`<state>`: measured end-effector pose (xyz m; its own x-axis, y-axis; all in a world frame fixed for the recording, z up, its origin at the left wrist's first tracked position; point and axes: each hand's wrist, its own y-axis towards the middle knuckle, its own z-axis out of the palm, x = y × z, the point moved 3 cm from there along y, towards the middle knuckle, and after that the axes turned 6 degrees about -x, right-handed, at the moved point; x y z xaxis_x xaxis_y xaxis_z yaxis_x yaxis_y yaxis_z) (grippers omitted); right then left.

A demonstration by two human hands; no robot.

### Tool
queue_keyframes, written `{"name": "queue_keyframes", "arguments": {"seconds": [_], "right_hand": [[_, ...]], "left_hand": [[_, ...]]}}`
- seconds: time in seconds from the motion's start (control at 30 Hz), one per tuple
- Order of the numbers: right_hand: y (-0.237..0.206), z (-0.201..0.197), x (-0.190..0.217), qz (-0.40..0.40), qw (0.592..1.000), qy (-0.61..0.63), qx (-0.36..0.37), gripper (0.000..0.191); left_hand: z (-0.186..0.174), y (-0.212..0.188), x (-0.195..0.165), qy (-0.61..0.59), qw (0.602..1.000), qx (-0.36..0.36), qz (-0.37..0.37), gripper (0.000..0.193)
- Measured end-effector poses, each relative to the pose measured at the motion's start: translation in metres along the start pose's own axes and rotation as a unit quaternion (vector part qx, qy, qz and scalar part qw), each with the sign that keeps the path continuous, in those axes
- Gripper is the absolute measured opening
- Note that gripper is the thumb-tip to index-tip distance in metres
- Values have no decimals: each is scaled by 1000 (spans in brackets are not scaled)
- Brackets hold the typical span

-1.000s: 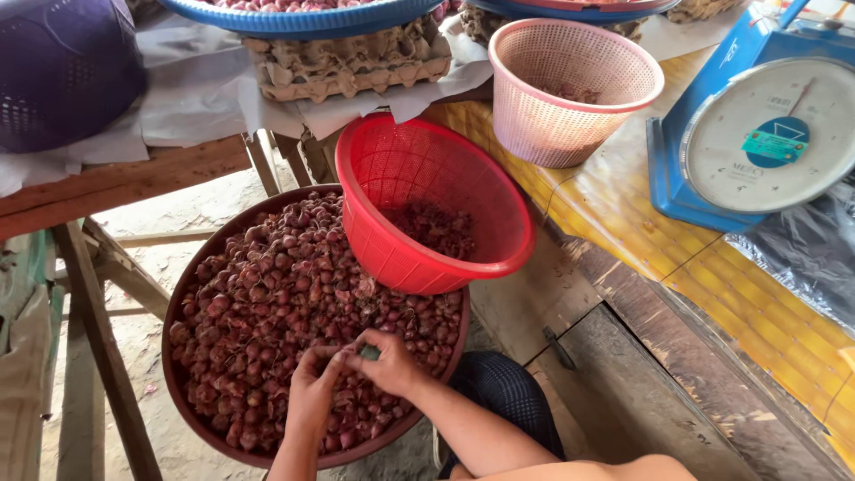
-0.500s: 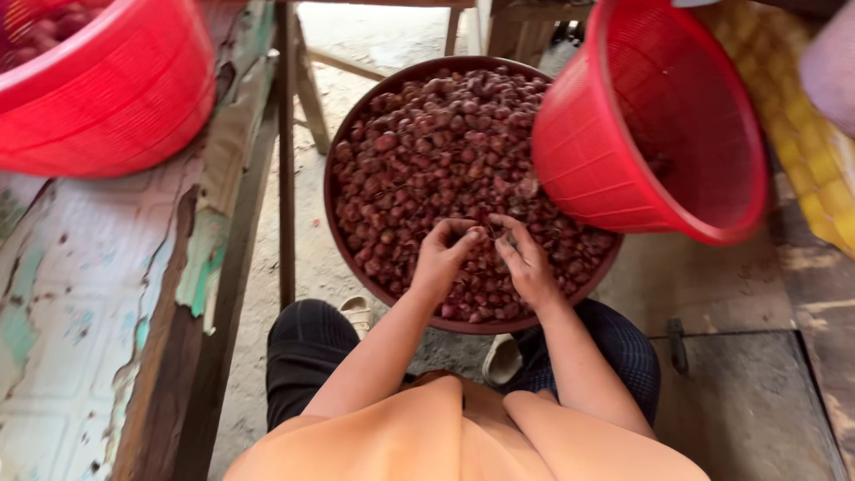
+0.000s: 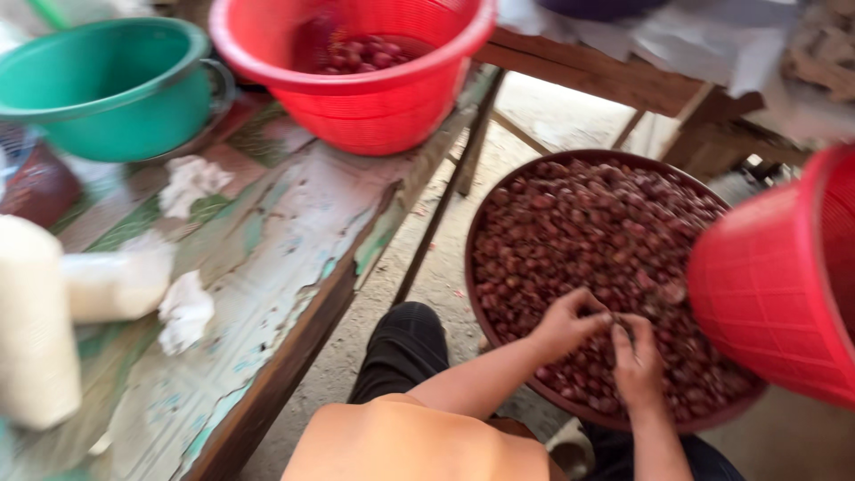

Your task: The person sits with a large basin of unpeeled shallots between their legs and peels them one at a time, using a small green scraping tool to trim and remove the outer skin and root ends, dropping the peeled shallots into a red basket beside them.

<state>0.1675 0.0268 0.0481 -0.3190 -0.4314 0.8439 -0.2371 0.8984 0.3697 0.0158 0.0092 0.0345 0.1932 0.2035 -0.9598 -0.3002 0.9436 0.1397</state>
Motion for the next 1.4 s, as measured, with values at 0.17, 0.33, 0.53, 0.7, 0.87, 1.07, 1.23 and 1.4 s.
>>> {"name": "queue_keyframes", "arguments": {"seconds": [0.17, 0.33, 0.53, 0.7, 0.87, 1.07, 1.23, 1.4], "right_hand": [[-1, 3, -2, 13, 1000, 22, -4, 21], [5, 2, 1, 130, 984, 122, 1, 26], [-1, -5, 1, 141, 986, 81, -34, 23], [1, -8, -12, 174, 984, 25, -37, 24], [5, -2, -11, 51, 988, 136, 52, 47], [-12, 1, -31, 196, 949, 237, 65, 29], [-12, 2, -38, 243, 932, 260, 65, 28], [-9, 5, -29, 201, 961, 177, 62, 29]], "left_hand": [[0, -11, -16, 94, 994, -10, 58, 21], [3, -21, -31, -8, 998, 47, -39, 26], [-1, -18, -35, -142, 980, 50, -132, 29], [1, -19, -36, -220, 965, 46, -132, 29], [-3, -14, -26, -265, 958, 2, -107, 25], [-15, -12, 10, -155, 964, 21, -213, 33], [-15, -10, 31, -232, 943, 19, -240, 37], [-17, -8, 45, -86, 966, -1, -245, 34]]}}
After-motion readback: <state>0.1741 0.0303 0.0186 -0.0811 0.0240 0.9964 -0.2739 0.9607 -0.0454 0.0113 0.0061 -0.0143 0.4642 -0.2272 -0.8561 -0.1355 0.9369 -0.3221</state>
